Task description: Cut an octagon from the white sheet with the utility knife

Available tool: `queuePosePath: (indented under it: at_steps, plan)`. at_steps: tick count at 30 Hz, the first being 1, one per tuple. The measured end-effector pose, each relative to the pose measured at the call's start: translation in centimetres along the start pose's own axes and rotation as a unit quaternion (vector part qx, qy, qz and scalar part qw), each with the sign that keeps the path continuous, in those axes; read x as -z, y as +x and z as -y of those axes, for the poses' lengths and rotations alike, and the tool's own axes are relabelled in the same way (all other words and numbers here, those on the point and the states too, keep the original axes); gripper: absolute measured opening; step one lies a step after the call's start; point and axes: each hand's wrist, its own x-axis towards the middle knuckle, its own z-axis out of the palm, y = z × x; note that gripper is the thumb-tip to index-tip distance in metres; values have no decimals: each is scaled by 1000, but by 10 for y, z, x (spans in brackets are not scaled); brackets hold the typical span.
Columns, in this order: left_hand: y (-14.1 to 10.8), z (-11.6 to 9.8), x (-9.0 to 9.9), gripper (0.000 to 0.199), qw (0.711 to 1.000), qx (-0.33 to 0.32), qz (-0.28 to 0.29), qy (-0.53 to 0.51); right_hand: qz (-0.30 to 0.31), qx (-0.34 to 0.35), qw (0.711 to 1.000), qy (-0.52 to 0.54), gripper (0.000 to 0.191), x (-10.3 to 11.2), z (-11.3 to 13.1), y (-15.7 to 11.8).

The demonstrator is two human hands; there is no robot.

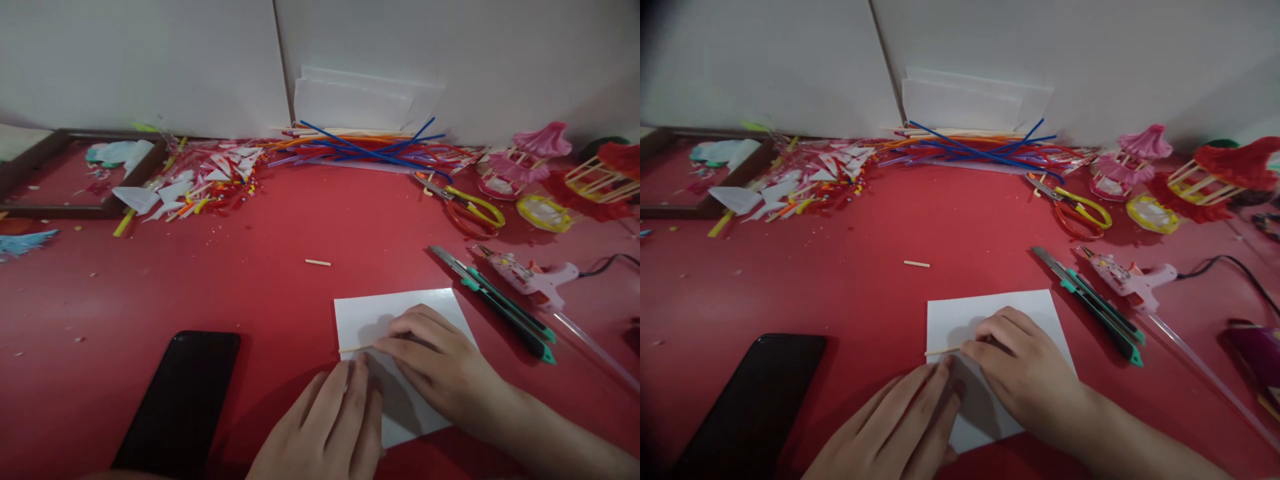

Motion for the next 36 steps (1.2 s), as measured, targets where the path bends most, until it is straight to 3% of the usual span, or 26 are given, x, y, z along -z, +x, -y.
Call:
queuePosePath:
  at_steps: [36]
  plan:
    - [2, -2, -1, 31, 1000, 6, 8, -2, -13, -6, 1000, -16, 26, 0, 1, 3]
